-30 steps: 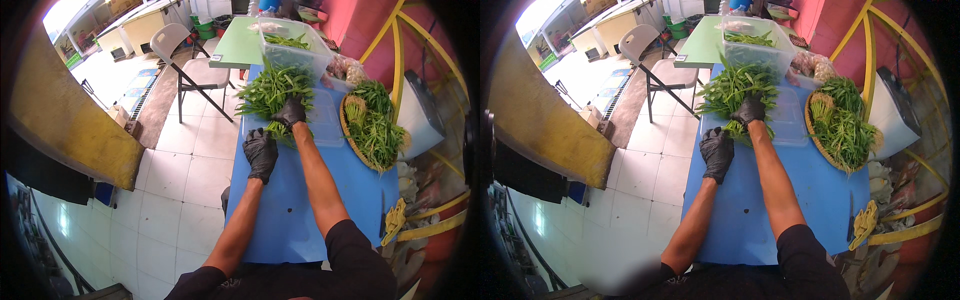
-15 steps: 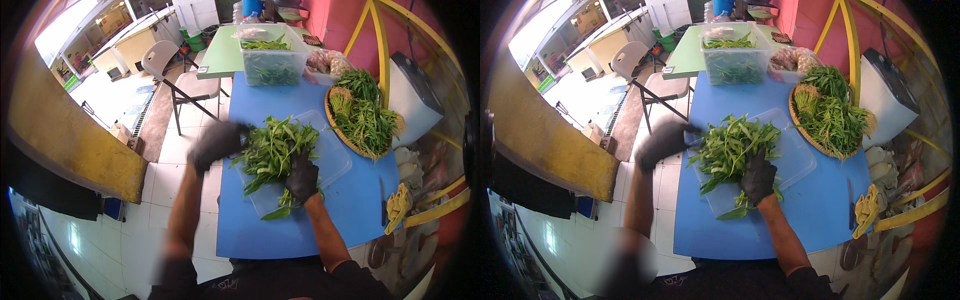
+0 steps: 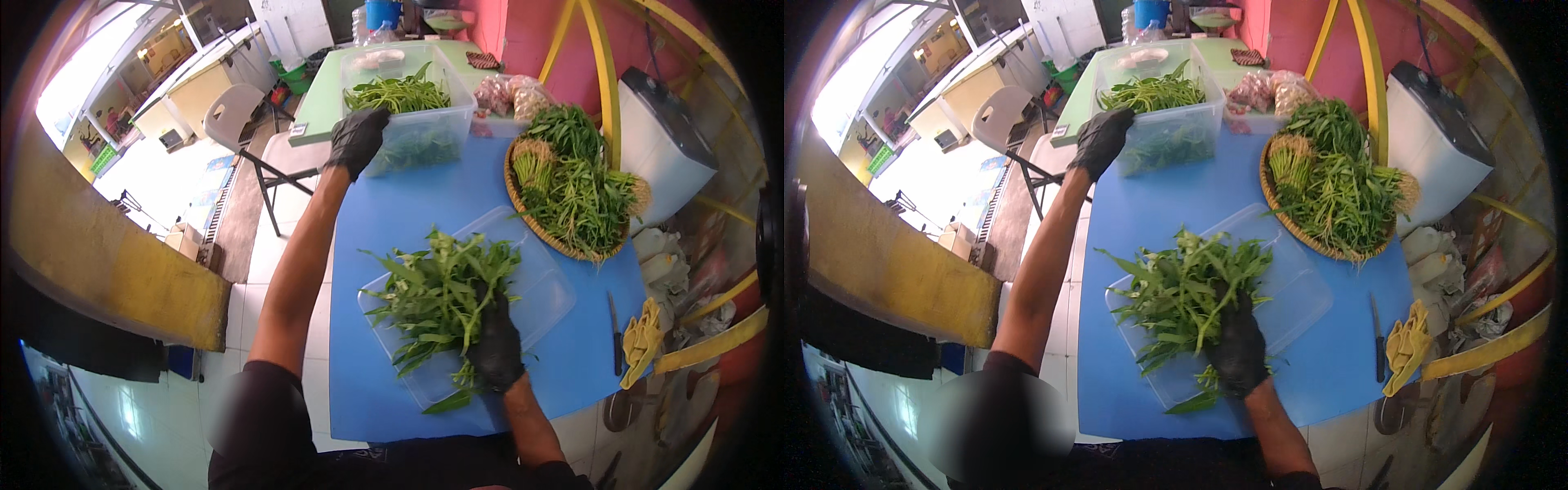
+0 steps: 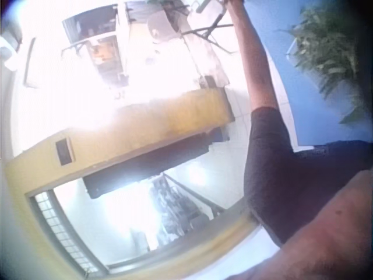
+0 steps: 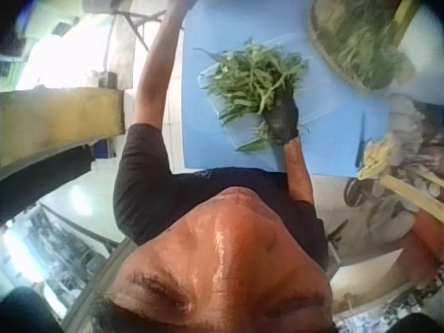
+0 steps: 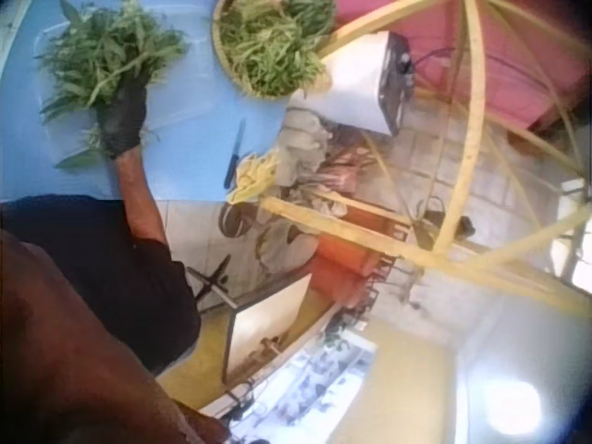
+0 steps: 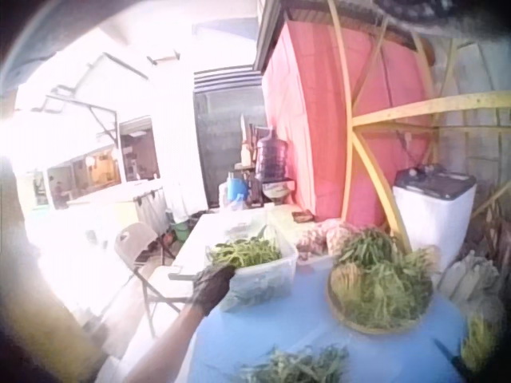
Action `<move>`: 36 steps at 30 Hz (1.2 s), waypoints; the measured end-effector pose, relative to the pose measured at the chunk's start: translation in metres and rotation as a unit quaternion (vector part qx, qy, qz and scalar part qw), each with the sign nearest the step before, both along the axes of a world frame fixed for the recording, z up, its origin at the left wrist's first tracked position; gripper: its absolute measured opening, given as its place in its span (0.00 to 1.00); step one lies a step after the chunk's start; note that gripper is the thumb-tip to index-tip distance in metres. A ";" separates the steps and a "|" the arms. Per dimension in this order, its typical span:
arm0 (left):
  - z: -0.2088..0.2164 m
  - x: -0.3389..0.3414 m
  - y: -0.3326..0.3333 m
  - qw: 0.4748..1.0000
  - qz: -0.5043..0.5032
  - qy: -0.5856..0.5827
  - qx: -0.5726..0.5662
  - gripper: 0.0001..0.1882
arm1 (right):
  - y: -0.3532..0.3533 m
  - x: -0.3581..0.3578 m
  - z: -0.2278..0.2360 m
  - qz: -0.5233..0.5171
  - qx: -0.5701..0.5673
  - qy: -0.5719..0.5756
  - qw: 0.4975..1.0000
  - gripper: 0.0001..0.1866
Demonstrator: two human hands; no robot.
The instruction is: The person stands at a blue table and manually trims green leafy vegetables. They pick up stems, snap off the ends, and remove leaves by hand, placing the prepared pieces into a clear plastic container.
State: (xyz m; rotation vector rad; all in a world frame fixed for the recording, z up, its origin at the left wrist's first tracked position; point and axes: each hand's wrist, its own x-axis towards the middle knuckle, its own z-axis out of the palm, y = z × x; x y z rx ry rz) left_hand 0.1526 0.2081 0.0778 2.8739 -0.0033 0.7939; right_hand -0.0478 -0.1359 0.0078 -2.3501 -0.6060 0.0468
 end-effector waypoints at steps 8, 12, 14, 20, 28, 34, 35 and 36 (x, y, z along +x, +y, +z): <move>-0.002 -0.201 -0.054 0.998 0.033 -0.055 0.021 0.09 | -0.078 0.006 0.029 0.026 0.189 0.215 0.958 0.39; 0.004 -0.241 -0.085 0.998 0.041 -0.054 -0.016 0.07 | -0.102 0.009 0.079 0.004 0.187 0.149 0.971 0.34; -0.001 -0.246 -0.093 0.997 0.032 -0.068 -0.014 0.08 | -0.106 0.015 0.111 -0.021 0.113 0.082 0.990 0.36; -0.002 -0.253 -0.090 0.997 0.050 -0.060 -0.010 0.08 | 0.021 0.082 0.217 0.127 0.238 -0.045 0.962 0.34; -0.004 -0.241 -0.100 0.994 0.013 -0.074 -0.075 0.07 | 0.131 0.232 0.163 0.219 -0.076 -0.042 0.972 0.32; -0.007 -0.251 -0.091 0.994 0.032 -0.094 -0.045 0.08 | 0.149 0.229 0.151 0.186 -0.080 -0.022 0.979 0.31; -0.005 -0.247 -0.096 0.994 0.022 -0.096 -0.045 0.08 | 0.151 0.251 0.132 0.156 -0.105 -0.046 0.981 0.30; -0.004 -0.247 -0.097 0.994 0.023 -0.097 -0.042 0.08 | 0.159 0.262 0.117 0.136 -0.126 -0.069 0.980 0.30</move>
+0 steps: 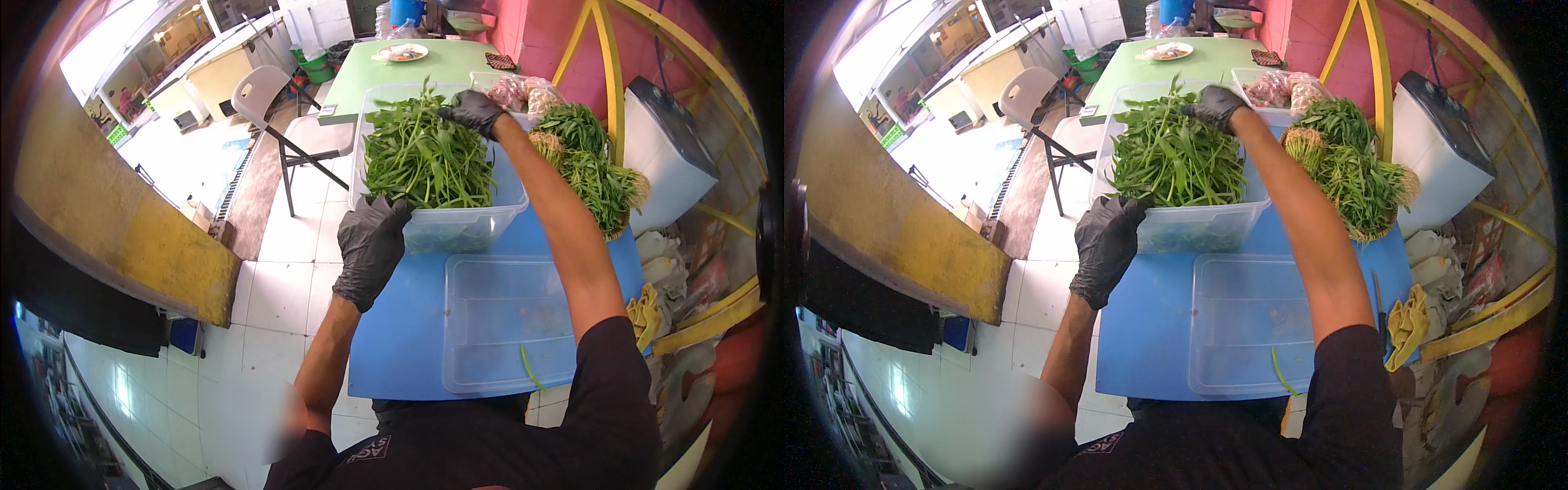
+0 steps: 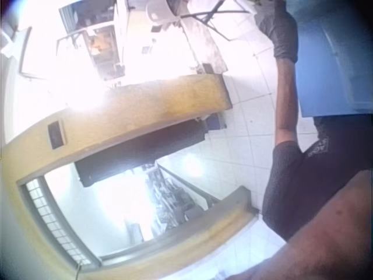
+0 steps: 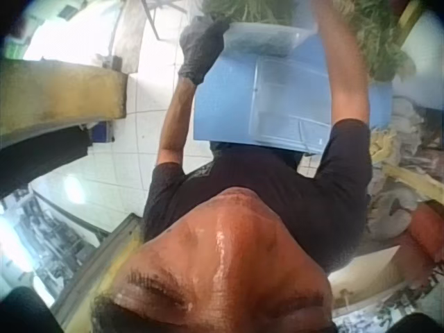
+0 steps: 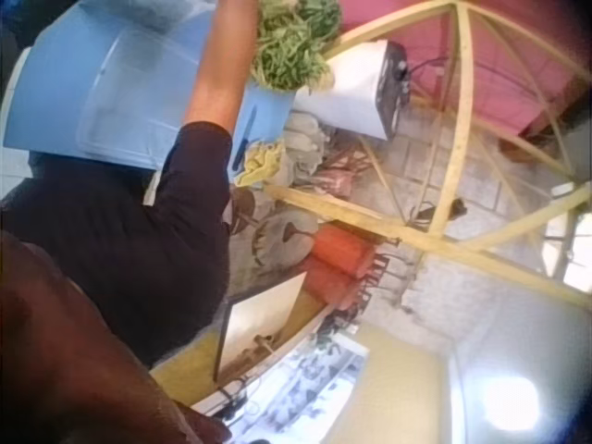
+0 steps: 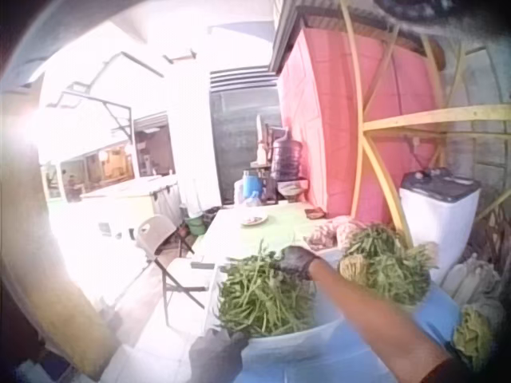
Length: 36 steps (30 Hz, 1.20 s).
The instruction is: The person stands at a blue table and manually trims green leafy vegetables. They pick up stems, snap off the ends, and remove leaves by hand, placing the prepared pieces into a clear plastic container.
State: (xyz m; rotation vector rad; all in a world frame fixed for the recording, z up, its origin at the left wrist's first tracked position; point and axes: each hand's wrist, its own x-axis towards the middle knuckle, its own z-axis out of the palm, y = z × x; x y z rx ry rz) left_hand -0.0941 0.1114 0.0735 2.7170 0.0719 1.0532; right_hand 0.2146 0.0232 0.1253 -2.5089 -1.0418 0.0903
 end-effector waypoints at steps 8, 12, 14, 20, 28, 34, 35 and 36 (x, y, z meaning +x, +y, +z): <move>-0.006 -0.007 0.010 1.000 0.019 0.004 -0.005 0.09 | 0.057 -0.062 0.011 0.186 0.207 0.211 0.937 0.33; -0.003 0.000 0.000 1.000 0.010 0.013 -0.019 0.10 | 0.043 -0.019 0.037 0.063 0.128 0.169 0.975 0.33; -0.004 0.000 -0.001 1.000 0.006 0.018 -0.021 0.10 | 0.032 0.002 0.023 0.006 -0.038 -0.045 0.998 0.33; -0.005 -0.001 0.003 1.000 0.009 -0.003 -0.003 0.10 | 0.039 -0.025 0.002 0.041 0.076 -0.390 0.917 0.19; -0.009 0.007 0.006 0.999 0.004 -0.026 0.028 0.08 | 0.062 -0.082 -0.025 0.317 -0.128 -0.066 0.937 0.28; -0.021 0.009 0.015 0.998 0.046 -0.021 0.043 0.06 | -0.051 -0.115 0.015 0.231 0.287 -0.045 0.929 0.14; -0.017 0.005 0.015 0.998 0.051 -0.028 0.019 0.05 | -0.090 -0.152 0.031 0.161 0.261 -0.003 0.952 0.13; -0.010 0.010 0.011 0.998 0.046 -0.043 -0.005 0.04 | -0.128 -0.175 0.035 0.074 0.204 0.094 0.972 0.12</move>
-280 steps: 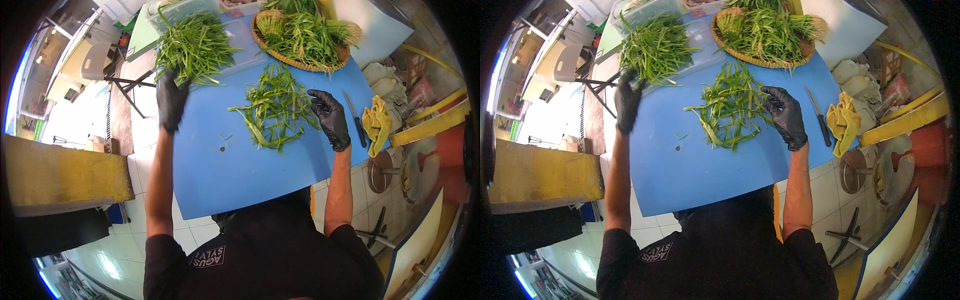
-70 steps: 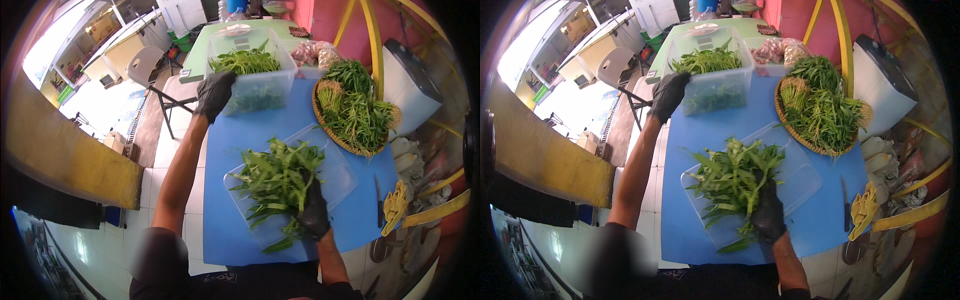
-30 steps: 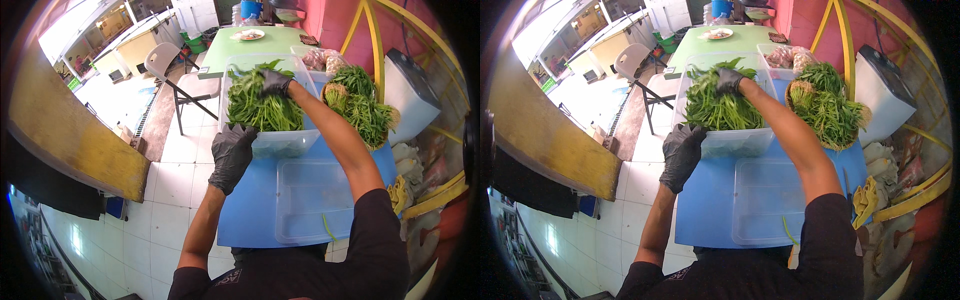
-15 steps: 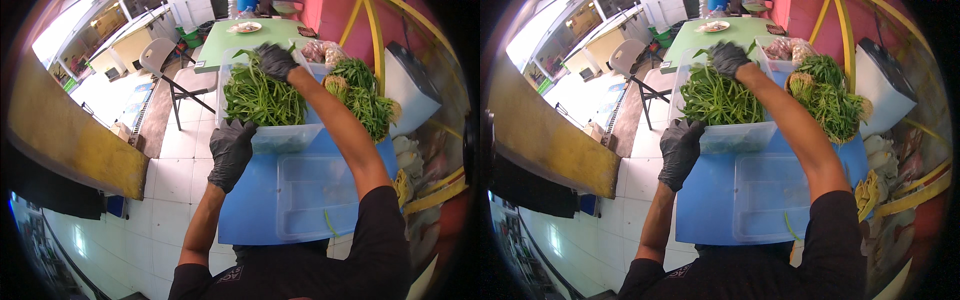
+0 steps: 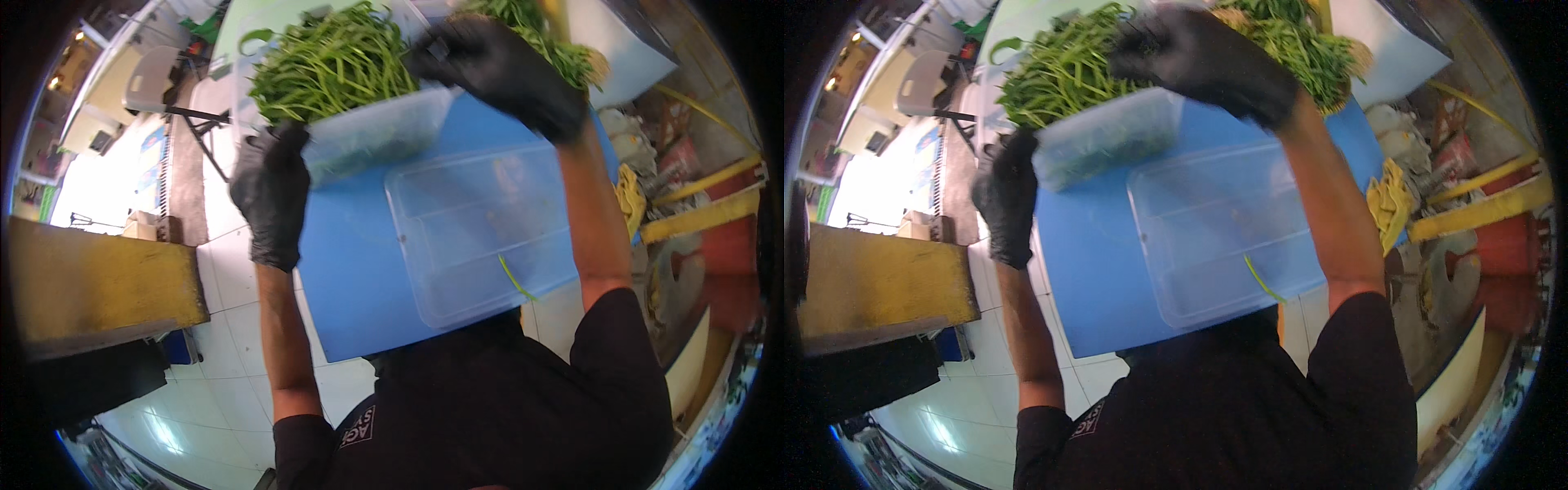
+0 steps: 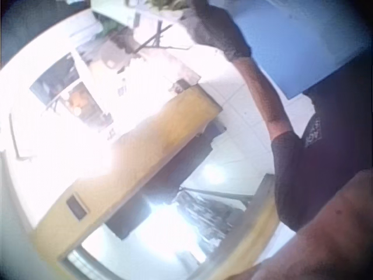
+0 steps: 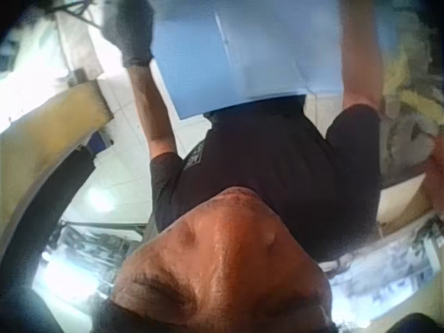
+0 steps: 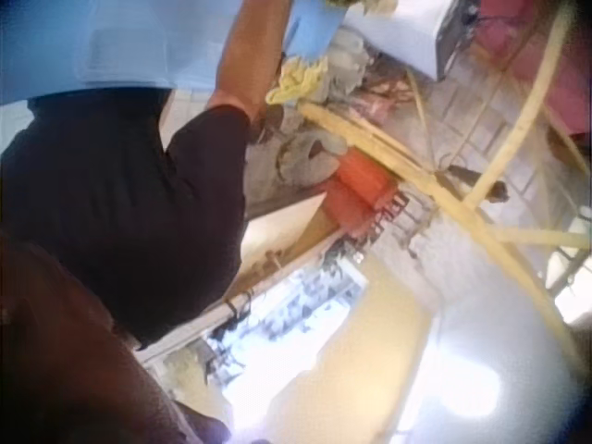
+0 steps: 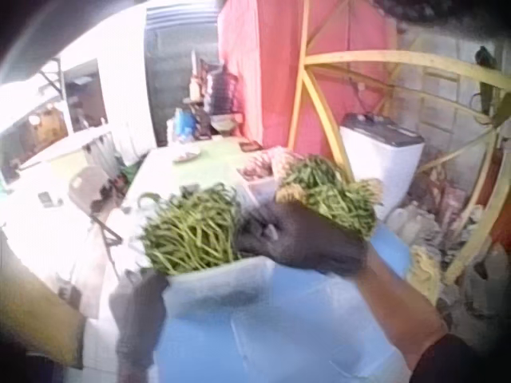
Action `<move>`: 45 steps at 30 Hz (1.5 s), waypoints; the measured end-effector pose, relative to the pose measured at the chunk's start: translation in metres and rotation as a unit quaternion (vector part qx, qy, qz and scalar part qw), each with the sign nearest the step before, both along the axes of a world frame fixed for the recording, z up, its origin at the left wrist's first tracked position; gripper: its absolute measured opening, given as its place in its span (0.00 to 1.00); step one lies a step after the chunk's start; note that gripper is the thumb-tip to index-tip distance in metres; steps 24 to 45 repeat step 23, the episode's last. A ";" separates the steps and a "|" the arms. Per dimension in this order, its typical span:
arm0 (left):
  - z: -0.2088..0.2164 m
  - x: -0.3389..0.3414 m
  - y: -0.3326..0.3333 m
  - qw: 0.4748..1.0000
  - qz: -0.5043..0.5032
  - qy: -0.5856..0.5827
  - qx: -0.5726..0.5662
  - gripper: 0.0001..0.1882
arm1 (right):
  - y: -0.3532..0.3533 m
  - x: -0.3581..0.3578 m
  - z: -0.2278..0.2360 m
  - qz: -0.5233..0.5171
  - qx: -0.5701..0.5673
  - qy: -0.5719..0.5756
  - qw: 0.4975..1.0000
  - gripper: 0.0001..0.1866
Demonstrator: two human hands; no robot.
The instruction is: The person stands at a blue table and manually trims green leafy vegetables. They pick up stems, snap off the ends, and remove leaves by hand, placing the prepared pieces into a clear plastic container.
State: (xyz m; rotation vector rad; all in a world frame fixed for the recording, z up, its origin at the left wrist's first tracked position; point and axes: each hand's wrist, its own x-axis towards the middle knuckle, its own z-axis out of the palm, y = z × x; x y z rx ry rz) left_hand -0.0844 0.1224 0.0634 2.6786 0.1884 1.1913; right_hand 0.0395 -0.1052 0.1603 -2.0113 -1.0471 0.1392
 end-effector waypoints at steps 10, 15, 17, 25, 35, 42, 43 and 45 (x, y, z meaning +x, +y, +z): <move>0.008 0.108 0.040 0.997 -0.010 0.076 -0.014 0.09 | -0.152 -0.149 -0.147 -0.026 -0.447 0.011 0.894 0.12; 0.004 0.133 0.035 0.995 -0.033 0.080 -0.045 0.09 | -0.143 -0.127 -0.135 0.011 -0.299 -0.044 0.953 0.06; 0.011 0.127 0.025 0.993 -0.009 0.107 -0.039 0.08 | -0.119 -0.096 -0.107 -0.069 -0.213 -0.182 0.957 0.08; 0.018 0.105 0.020 0.992 -0.020 0.124 -0.018 0.16 | 0.019 0.062 0.014 -0.160 0.018 -0.357 0.920 0.18; 0.018 0.105 0.020 0.992 -0.020 0.124 -0.018 0.16 | 0.019 0.062 0.014 -0.160 0.018 -0.357 0.920 0.18; 0.018 0.105 0.020 0.992 -0.020 0.124 -0.018 0.16 | 0.019 0.062 0.014 -0.160 0.018 -0.357 0.920 0.18; 0.018 0.105 0.020 0.992 -0.020 0.124 -0.018 0.16 | 0.019 0.062 0.014 -0.160 0.018 -0.357 0.920 0.18; 0.018 0.105 0.020 0.992 -0.020 0.124 -0.018 0.16 | 0.019 0.062 0.014 -0.160 0.018 -0.357 0.920 0.18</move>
